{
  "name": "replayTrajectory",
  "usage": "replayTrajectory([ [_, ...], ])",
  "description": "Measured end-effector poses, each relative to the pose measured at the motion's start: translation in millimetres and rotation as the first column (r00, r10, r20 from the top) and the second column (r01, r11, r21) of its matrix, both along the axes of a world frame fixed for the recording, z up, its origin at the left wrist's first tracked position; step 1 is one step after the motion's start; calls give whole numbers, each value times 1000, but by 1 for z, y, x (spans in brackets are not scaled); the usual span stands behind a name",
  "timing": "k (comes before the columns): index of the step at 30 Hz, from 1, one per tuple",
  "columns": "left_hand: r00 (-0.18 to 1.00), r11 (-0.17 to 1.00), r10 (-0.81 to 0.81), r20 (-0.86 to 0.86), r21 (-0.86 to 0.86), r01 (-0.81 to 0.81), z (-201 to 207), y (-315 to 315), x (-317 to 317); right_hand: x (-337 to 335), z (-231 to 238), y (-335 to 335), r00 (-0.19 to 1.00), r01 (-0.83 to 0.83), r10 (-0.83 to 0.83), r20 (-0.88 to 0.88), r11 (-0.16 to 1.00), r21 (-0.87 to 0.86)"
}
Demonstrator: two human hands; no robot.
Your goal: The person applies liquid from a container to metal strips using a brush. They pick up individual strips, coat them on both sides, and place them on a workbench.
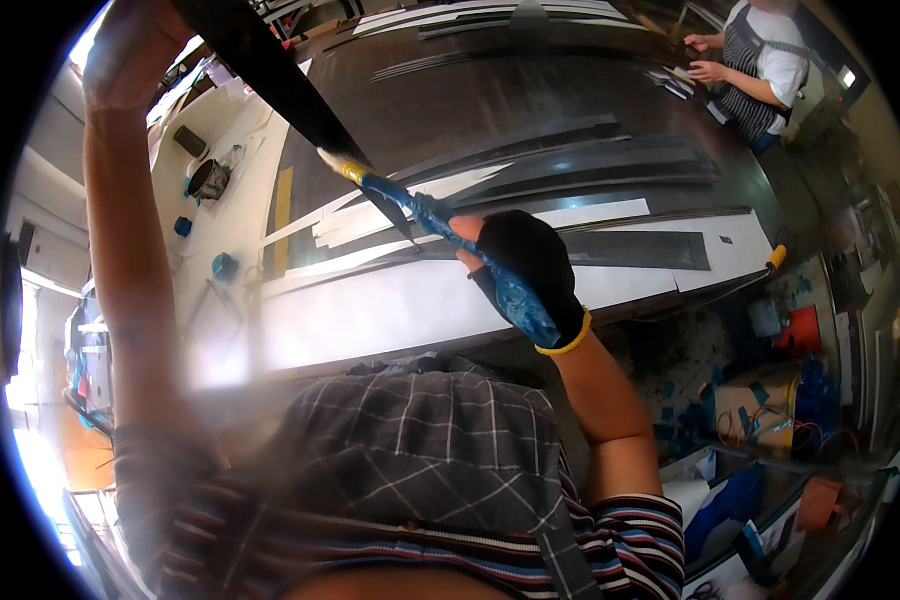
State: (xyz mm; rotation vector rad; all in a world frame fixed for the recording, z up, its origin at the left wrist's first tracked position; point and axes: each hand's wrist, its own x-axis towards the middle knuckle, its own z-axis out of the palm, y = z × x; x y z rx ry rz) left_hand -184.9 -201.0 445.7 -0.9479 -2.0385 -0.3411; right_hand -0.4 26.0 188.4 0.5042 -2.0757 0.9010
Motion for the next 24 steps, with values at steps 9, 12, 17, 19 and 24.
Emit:
replayTrajectory([
  [9, 983, 981, 181, 24, -74, -179, 10, -2, 9, 10, -47, 1, 996, -60, 51, 77, 992, 110],
  [12, 971, 975, 219, 92, -42, -216, 10, -8, -5, 11, -35, 4, 989, -41, 11, 144, 977, 207],
  [17, 938, 955, -294, 182, 94, 281, -2, -19, -23, -6, 14, -4, 998, -65, 66, -7, 992, 109],
  [19, 805, 840, -543, 238, 169, 516, -1, -25, -40, -17, 42, -12, 987, -79, 96, -132, 989, 128],
  [24, 838, 907, -411, 360, 258, 334, 2, -5, -26, -28, 83, -9, 979, -35, 60, -194, 991, 129],
])
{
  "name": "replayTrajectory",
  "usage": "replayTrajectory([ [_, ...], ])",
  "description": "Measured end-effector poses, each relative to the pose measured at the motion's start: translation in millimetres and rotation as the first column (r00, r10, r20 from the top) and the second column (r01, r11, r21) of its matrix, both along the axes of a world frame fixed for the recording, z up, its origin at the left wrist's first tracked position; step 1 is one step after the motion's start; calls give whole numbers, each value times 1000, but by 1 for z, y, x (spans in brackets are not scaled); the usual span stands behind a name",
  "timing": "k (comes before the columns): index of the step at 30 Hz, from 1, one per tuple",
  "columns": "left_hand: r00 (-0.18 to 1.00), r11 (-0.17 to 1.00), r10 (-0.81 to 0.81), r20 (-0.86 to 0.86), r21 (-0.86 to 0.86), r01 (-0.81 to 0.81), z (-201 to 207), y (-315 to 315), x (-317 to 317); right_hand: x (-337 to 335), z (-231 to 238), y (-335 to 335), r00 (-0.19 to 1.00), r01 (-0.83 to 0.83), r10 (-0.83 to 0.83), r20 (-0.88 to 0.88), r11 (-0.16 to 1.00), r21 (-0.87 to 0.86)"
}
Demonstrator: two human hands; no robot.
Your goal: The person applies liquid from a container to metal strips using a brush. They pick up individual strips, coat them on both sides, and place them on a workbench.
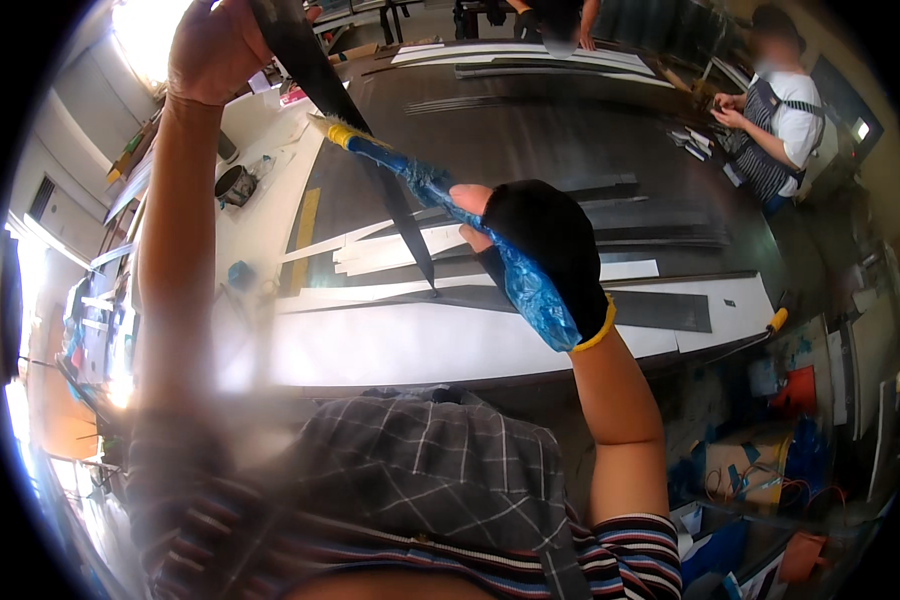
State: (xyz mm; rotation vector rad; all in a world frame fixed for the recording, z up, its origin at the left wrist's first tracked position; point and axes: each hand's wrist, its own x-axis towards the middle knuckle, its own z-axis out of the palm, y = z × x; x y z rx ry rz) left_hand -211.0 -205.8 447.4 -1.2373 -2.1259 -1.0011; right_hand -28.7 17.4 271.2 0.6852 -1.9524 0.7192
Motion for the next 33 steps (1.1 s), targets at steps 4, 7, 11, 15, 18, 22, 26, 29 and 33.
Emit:
replayTrajectory([
  [4, 659, 787, -606, 445, 454, 418, -1, -23, -9, 2, -11, -1, 998, -51, 51, 22, 999, 9],
  [7, 975, 972, 211, 69, -123, -202, 8, -13, 19, 13, -36, 11, 995, -15, 7, 104, 997, 80],
  [11, 966, 966, 234, 108, -142, -218, 3, -3, 44, 19, -64, 24, 987, -8, -12, 162, 993, 121],
  [15, 964, 982, 179, 197, -101, -161, -1, 1, 36, 11, -46, 22, 993, 50, -62, 98, 990, 129],
  [18, 802, 928, -368, 470, 236, 288, -12, -17, -18, 12, -12, 7, 989, 24, -24, 143, 1000, 7],
  [22, 157, 526, -839, 521, 705, 476, -20, -22, -36, 2, 18, -1, 999, -27, 28, 24, 999, -36],
  [26, 1, 369, -896, 443, 745, 556, -23, -22, -35, -4, 31, -1, 999, -49, 47, -22, 991, -124],
  [29, 330, 547, -836, 439, 716, 434, -25, -15, -24, -1, 22, 6, 998, -45, 49, 26, 992, -121],
  [33, 252, 401, -916, 314, 665, 630, -24, -21, -23, 12, 4, 17, 982, 14, -11, 186, 1000, -16],
])
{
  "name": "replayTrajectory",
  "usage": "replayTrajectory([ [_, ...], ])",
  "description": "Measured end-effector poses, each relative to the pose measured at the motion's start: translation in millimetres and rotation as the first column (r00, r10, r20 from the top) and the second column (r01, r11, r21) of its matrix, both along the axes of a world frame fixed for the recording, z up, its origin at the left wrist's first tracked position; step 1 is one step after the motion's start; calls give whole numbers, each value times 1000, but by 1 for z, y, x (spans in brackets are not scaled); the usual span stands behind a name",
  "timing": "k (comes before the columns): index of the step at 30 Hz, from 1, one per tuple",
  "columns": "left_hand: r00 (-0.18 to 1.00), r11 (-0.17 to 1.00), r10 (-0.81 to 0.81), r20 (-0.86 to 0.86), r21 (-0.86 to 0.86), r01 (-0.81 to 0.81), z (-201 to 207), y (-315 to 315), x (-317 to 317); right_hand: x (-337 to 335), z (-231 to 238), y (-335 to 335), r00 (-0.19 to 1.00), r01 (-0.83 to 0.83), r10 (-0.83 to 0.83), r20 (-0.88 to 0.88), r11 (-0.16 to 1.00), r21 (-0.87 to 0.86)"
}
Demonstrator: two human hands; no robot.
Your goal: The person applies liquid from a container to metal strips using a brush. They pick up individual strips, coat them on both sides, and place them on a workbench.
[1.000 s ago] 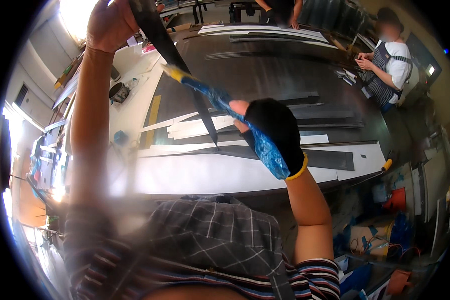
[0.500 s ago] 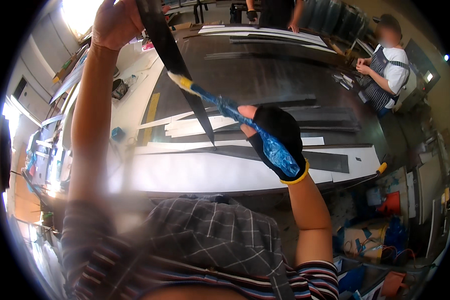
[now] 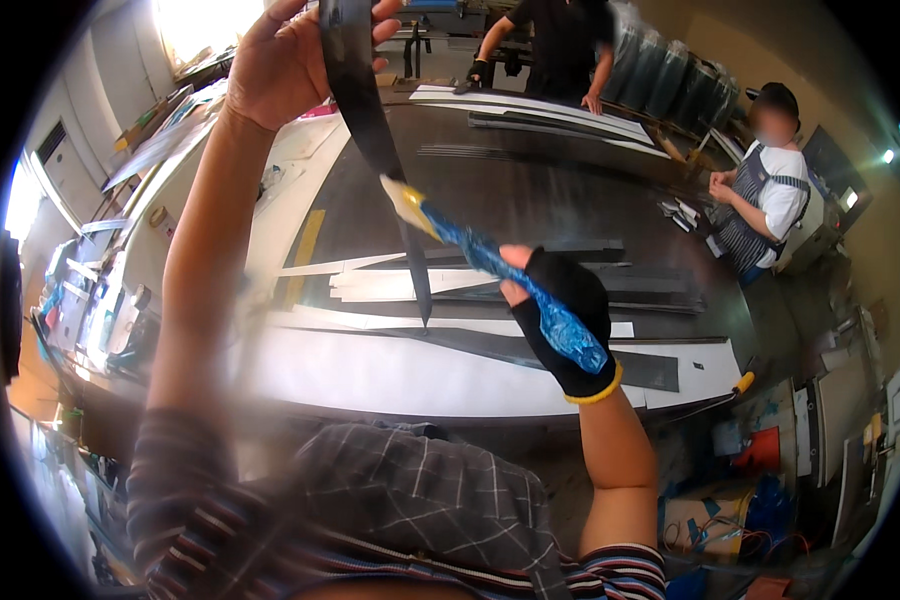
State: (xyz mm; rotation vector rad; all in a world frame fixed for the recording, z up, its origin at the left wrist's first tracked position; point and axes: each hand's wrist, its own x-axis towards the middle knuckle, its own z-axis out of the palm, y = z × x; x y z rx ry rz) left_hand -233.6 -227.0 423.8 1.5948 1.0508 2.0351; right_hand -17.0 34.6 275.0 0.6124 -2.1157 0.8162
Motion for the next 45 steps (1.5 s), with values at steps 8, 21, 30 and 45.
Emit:
replayTrajectory([
  [8, 973, 985, -171, 155, 43, 166, -3, -2, -7, 10, 10, 18, 981, -86, 115, 154, 980, -180],
  [21, 902, 958, -285, 324, 57, 282, -20, 2, 16, -13, 111, -5, 991, -107, 95, -96, 987, -119],
  [30, 870, 900, -429, 244, 36, 434, -21, 8, 16, -7, 162, -20, 967, -213, 155, -204, 930, -300],
  [45, 995, 996, -9, 104, -88, 19, -14, 26, 58, -17, 183, -7, 883, -37, -92, -460, 964, -263],
])
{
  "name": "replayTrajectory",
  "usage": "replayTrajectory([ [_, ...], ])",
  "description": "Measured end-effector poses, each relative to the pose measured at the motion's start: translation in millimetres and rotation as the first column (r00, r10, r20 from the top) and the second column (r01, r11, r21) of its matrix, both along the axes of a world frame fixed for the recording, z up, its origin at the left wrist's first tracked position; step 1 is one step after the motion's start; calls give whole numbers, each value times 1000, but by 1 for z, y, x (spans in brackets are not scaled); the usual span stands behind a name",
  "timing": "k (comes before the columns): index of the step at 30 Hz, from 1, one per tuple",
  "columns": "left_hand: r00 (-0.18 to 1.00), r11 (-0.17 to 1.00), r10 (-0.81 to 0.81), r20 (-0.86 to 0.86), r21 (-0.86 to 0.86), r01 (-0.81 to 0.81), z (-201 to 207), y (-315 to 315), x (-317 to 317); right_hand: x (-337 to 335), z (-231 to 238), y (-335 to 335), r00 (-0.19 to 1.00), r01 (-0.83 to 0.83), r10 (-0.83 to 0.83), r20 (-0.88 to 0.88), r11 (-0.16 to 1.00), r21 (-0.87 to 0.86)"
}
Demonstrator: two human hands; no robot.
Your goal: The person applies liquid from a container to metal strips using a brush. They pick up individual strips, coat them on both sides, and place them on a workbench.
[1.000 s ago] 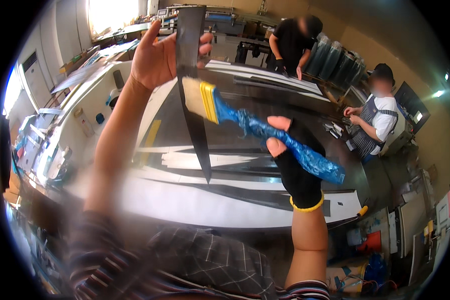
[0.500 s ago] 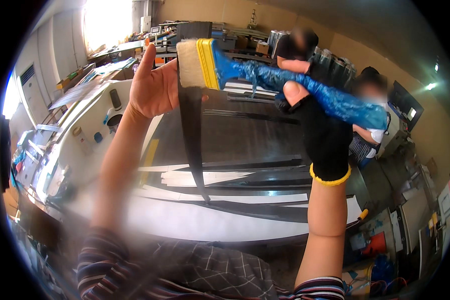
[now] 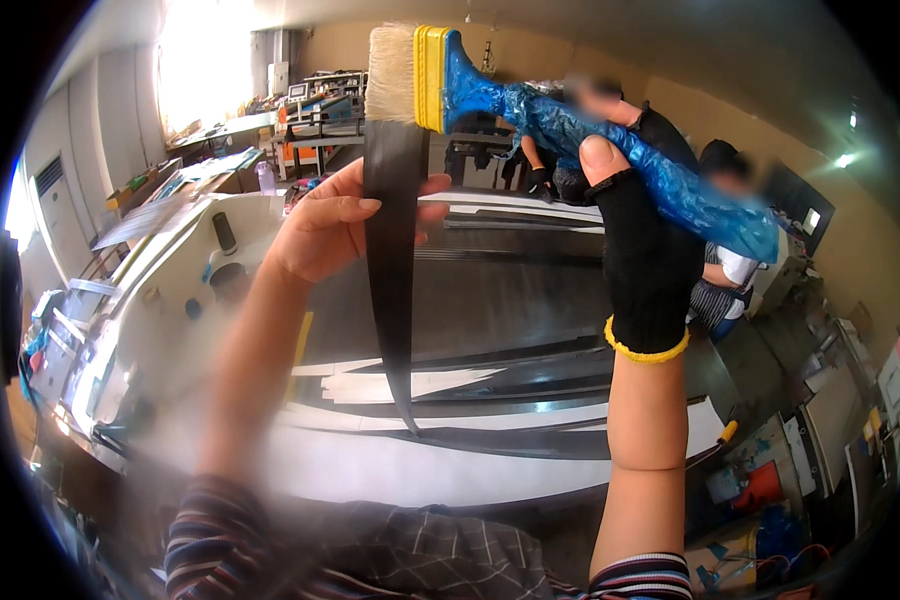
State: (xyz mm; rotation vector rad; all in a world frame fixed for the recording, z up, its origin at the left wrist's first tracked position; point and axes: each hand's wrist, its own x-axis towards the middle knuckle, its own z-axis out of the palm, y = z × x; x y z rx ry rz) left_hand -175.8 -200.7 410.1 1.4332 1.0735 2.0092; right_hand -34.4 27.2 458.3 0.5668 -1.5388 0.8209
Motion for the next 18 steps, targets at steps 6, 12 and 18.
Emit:
replayTrajectory([
  [6, 998, 999, -43, 52, 9, 42, -2, 4, -2, 4, 3, -3, 1000, -8, 8, -7, 1000, -10],
  [12, 993, 997, -69, 98, 49, 64, -4, 5, -7, 14, -11, -4, 967, 235, -188, -173, 919, 315],
  [18, 999, 996, 27, 40, 84, -30, -6, 2, -5, 15, -29, 9, 967, 253, -194, -163, 733, 631],
])
